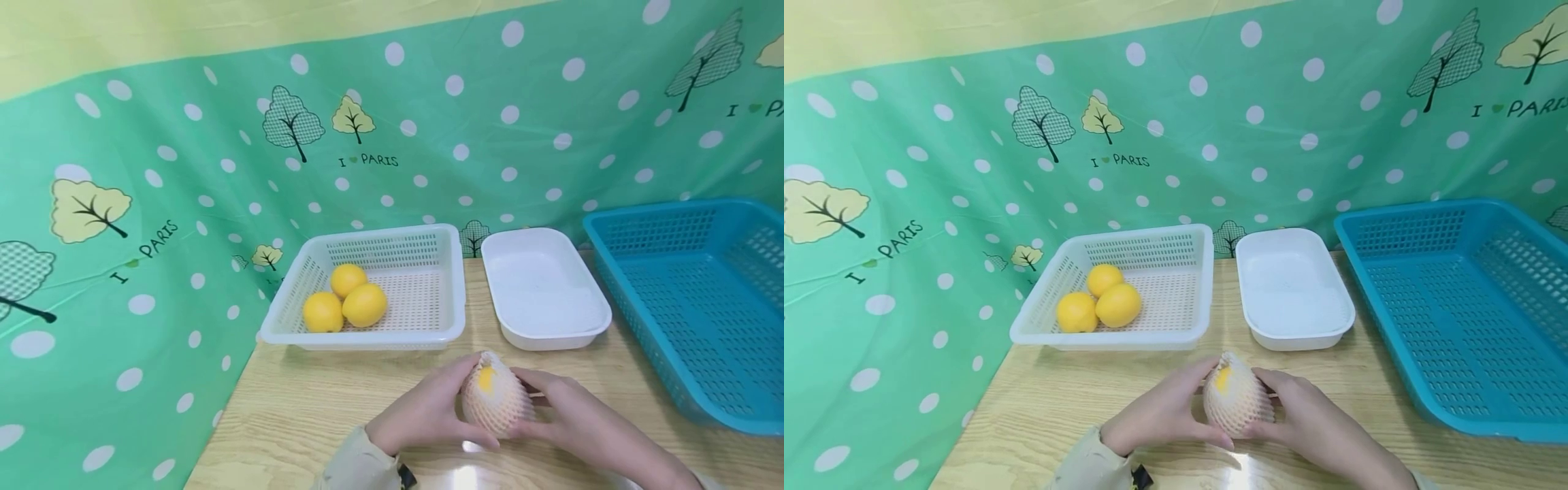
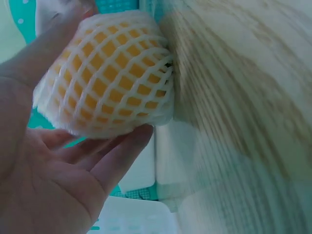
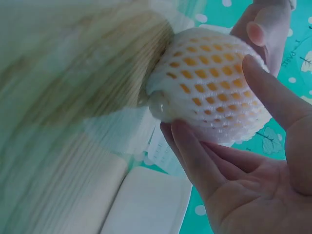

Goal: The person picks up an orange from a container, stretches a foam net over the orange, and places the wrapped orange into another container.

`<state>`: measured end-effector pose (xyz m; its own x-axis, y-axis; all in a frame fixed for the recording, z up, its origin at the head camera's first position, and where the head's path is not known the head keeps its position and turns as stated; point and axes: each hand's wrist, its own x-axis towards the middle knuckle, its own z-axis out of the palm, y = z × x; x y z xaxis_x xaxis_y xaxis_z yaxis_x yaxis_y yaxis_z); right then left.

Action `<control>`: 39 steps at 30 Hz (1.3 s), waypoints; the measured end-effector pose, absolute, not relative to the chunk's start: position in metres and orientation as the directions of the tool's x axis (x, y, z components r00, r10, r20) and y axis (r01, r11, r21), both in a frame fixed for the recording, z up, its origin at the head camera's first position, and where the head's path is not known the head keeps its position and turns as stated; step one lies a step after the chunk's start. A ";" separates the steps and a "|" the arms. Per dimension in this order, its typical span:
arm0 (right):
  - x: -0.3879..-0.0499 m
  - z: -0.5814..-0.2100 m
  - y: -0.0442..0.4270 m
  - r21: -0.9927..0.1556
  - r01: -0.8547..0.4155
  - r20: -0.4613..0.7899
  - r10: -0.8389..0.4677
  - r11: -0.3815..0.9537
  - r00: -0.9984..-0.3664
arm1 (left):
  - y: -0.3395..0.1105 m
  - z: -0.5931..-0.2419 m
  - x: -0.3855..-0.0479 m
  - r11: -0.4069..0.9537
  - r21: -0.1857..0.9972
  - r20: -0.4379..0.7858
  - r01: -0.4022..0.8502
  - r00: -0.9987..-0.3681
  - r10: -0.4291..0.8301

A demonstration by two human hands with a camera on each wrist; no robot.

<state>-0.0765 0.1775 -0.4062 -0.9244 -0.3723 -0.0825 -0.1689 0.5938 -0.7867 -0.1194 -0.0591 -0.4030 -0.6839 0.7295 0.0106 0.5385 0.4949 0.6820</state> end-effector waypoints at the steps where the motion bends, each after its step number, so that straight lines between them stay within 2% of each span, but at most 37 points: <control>1: -0.076 -0.406 0.177 -0.786 -0.166 -0.082 -0.367 0.596 -0.927 | -0.059 -0.403 -0.119 0.496 0.681 0.011 0.538 -0.685 0.729; 7: -0.074 -0.405 0.176 -0.789 -0.202 -0.029 -0.364 0.581 -0.931 | -0.059 -0.403 -0.118 0.557 0.671 -0.027 0.491 -0.734 0.679; 18: -0.072 -0.404 0.174 -0.779 -0.209 0.003 -0.330 0.591 -0.944 | -0.058 -0.406 -0.119 0.511 0.683 0.027 0.522 -0.717 0.697; 23: -0.070 -0.401 0.174 -0.798 -0.201 0.020 -0.308 0.569 -0.951 | -0.058 -0.405 -0.119 0.467 0.734 0.056 0.492 -0.730 0.681; 29: -0.070 -0.397 0.174 -0.839 -0.197 0.051 -0.288 0.508 -0.956 | -0.059 -0.404 -0.119 0.427 0.810 0.030 0.402 -0.755 0.654; 39: -0.072 -0.389 0.183 -0.865 -0.209 0.078 -0.288 0.456 -0.954 | -0.061 -0.402 -0.125 0.311 0.894 0.003 0.322 -0.699 0.715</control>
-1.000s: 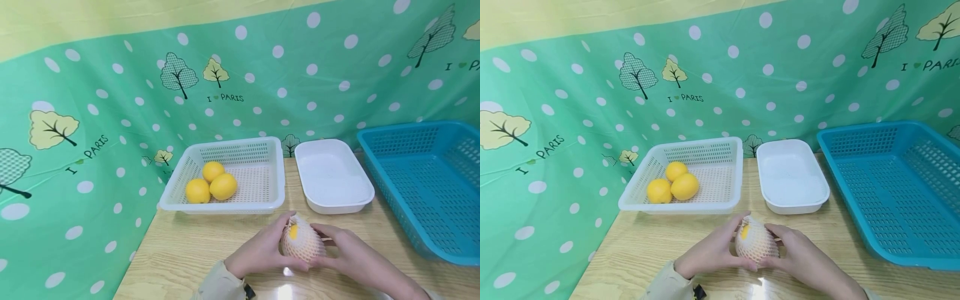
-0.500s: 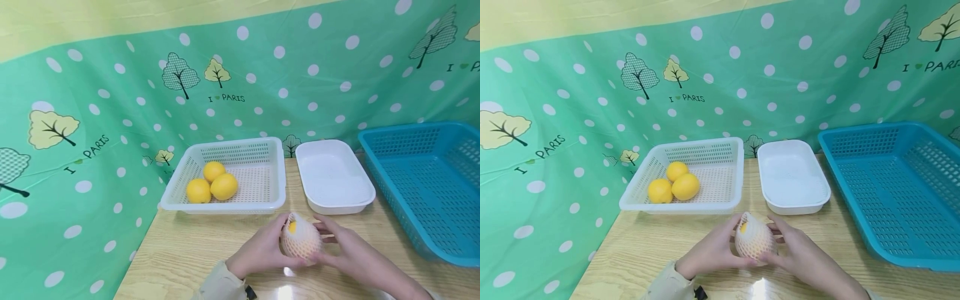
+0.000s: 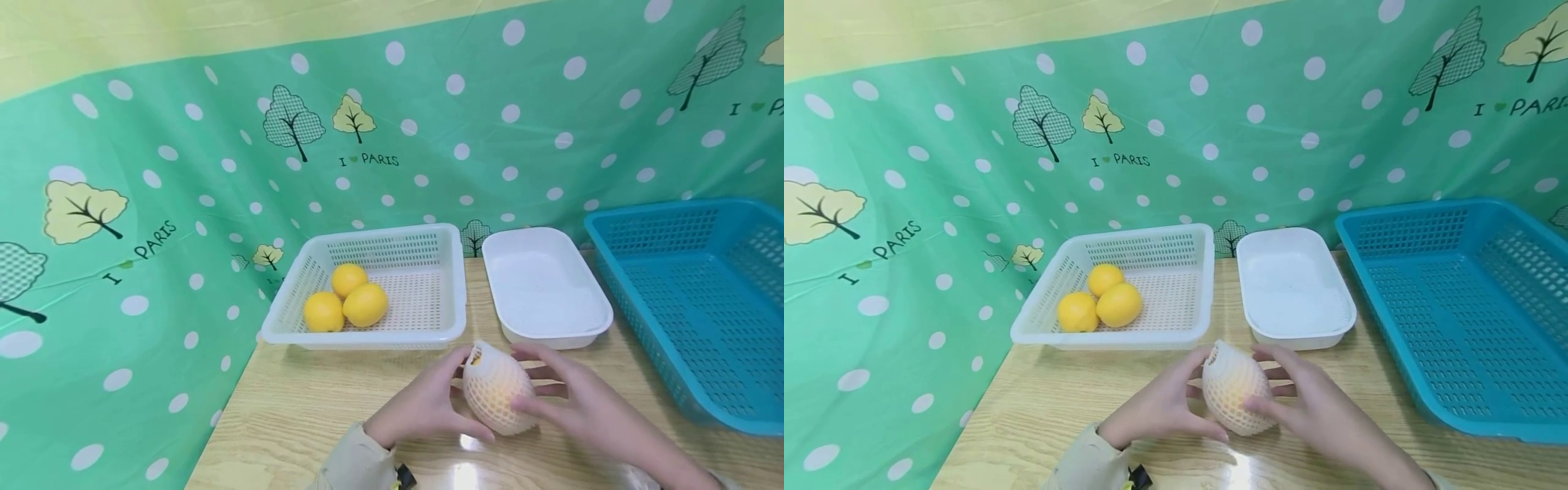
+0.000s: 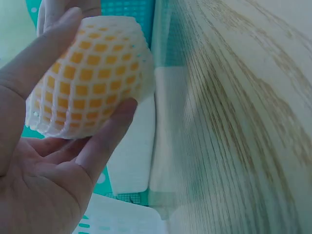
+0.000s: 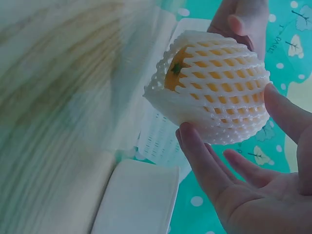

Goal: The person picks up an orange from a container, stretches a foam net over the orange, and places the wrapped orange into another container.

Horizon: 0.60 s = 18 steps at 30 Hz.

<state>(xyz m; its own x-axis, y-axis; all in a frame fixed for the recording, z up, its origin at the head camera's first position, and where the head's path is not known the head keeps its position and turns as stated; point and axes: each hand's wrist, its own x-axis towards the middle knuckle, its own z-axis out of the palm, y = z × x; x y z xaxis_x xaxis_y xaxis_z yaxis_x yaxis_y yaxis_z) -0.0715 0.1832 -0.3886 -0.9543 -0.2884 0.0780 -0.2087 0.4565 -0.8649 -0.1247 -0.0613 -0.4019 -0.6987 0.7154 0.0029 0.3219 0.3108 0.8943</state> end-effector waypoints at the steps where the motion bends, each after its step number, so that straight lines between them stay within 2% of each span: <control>1: -0.071 -0.387 0.184 -0.873 -0.198 0.070 -0.288 0.445 -0.955 | -0.062 -0.402 -0.125 0.300 0.904 -0.003 0.304 -0.697 0.717; 5: -0.072 -0.383 0.188 -0.898 -0.147 0.025 -0.285 0.415 -0.958 | -0.061 -0.402 -0.126 0.286 0.926 -0.020 0.246 -0.725 0.689; 10: -0.074 -0.382 0.188 -0.895 -0.152 0.019 -0.304 0.420 -0.952 | -0.060 -0.403 -0.126 0.260 0.943 -0.014 0.208 -0.755 0.655; 18: -0.071 -0.384 0.185 -0.859 -0.219 0.067 -0.321 0.464 -0.945 | -0.059 -0.400 -0.125 0.210 0.967 -0.022 0.144 -0.774 0.632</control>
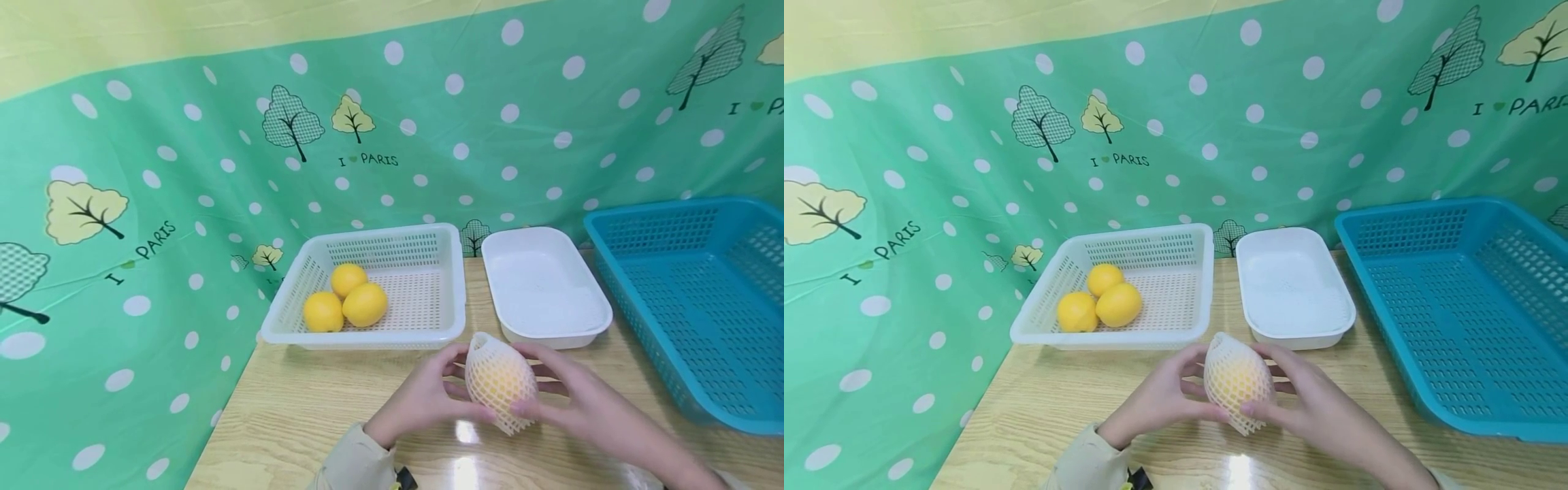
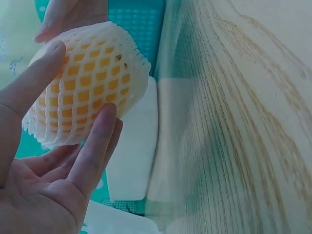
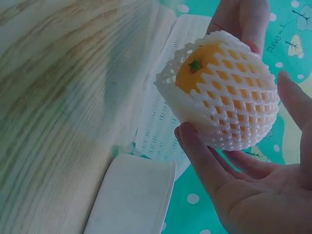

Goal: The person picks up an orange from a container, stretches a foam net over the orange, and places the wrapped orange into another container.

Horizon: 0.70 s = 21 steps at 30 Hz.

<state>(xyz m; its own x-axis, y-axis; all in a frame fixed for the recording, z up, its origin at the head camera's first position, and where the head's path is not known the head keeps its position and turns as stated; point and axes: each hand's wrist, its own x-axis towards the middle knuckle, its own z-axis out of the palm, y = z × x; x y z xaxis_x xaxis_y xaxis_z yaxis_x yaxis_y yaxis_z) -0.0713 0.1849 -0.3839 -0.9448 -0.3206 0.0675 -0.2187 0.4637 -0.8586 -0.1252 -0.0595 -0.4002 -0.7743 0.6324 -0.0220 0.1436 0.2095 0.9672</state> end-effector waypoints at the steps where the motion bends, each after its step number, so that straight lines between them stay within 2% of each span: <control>1: -0.071 -0.384 0.184 -0.852 -0.232 0.081 -0.320 0.469 -0.944 | -0.060 -0.400 -0.125 0.211 0.967 -0.024 0.141 -0.776 0.630; 10: -0.069 -0.382 0.180 -0.823 -0.263 0.138 -0.271 0.504 -0.953 | -0.059 -0.394 -0.122 0.239 0.956 -0.007 0.169 -0.804 0.595; 16: -0.066 -0.383 0.175 -0.777 -0.339 0.247 -0.239 0.530 -0.939 | -0.056 -0.389 -0.117 0.235 0.953 0.030 0.192 -0.830 0.558; 21: -0.067 -0.381 0.173 -0.803 -0.310 0.241 -0.199 0.509 -0.950 | -0.057 -0.386 -0.115 0.251 0.947 0.034 0.200 -0.841 0.540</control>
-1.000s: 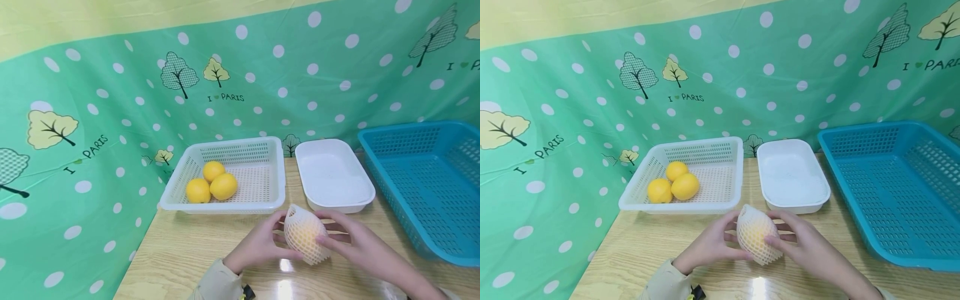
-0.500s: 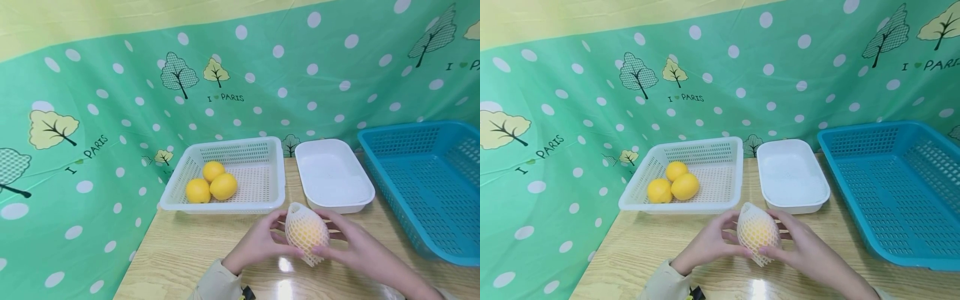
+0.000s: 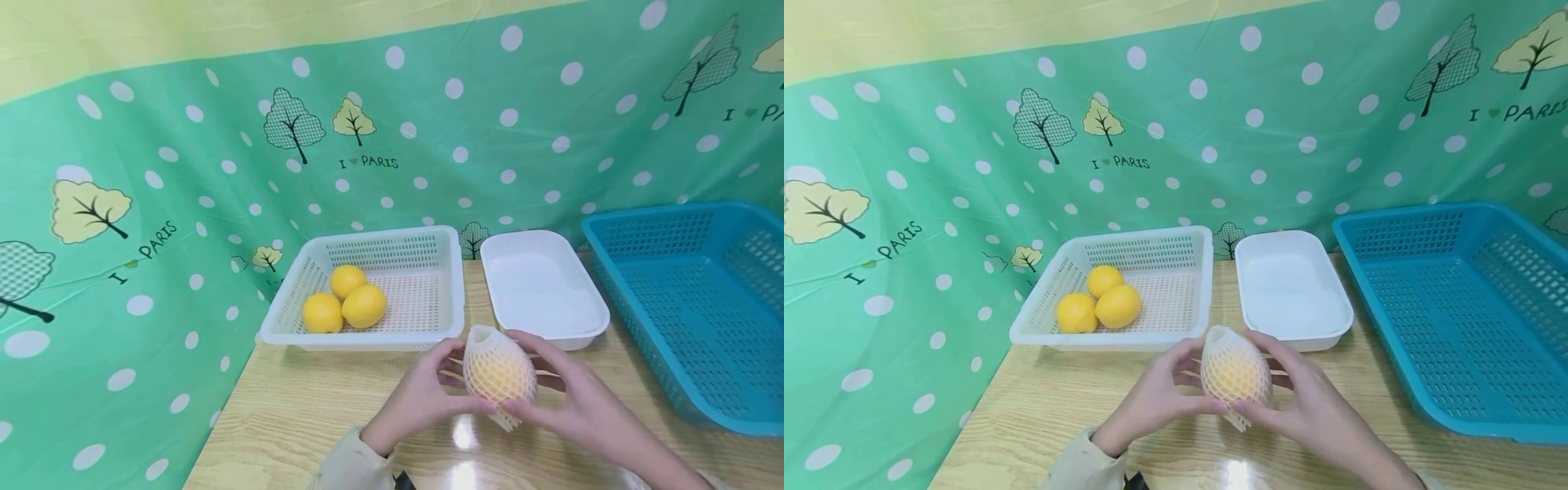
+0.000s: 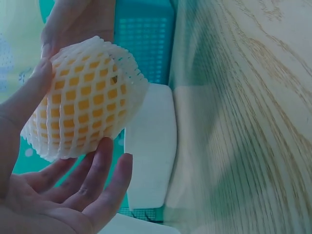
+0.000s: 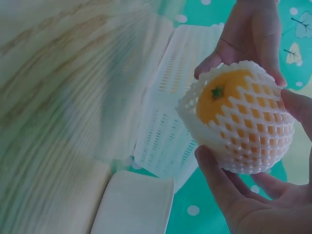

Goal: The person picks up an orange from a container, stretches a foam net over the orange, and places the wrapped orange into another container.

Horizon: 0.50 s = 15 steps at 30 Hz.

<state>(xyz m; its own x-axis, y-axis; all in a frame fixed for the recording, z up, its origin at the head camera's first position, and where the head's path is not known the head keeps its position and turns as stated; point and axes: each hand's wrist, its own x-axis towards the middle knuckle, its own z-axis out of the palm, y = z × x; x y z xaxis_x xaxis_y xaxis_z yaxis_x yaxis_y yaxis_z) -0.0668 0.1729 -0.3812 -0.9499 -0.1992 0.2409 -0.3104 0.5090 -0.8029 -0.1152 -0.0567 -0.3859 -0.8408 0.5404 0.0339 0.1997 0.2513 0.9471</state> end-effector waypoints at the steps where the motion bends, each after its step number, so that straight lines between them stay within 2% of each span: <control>1: -0.067 -0.381 0.173 -0.809 -0.300 0.233 -0.193 0.505 -0.953 | -0.057 -0.385 -0.115 0.250 0.949 0.027 0.193 -0.837 0.547; 9: -0.069 -0.380 0.176 -0.871 -0.240 0.184 -0.169 0.428 -0.968 | -0.065 -0.380 -0.121 0.175 0.966 0.040 0.192 -0.775 0.630; 15: -0.073 -0.376 0.177 -0.913 -0.251 0.192 -0.205 0.321 -0.960 | -0.066 -0.378 -0.122 0.147 0.968 0.066 0.203 -0.772 0.633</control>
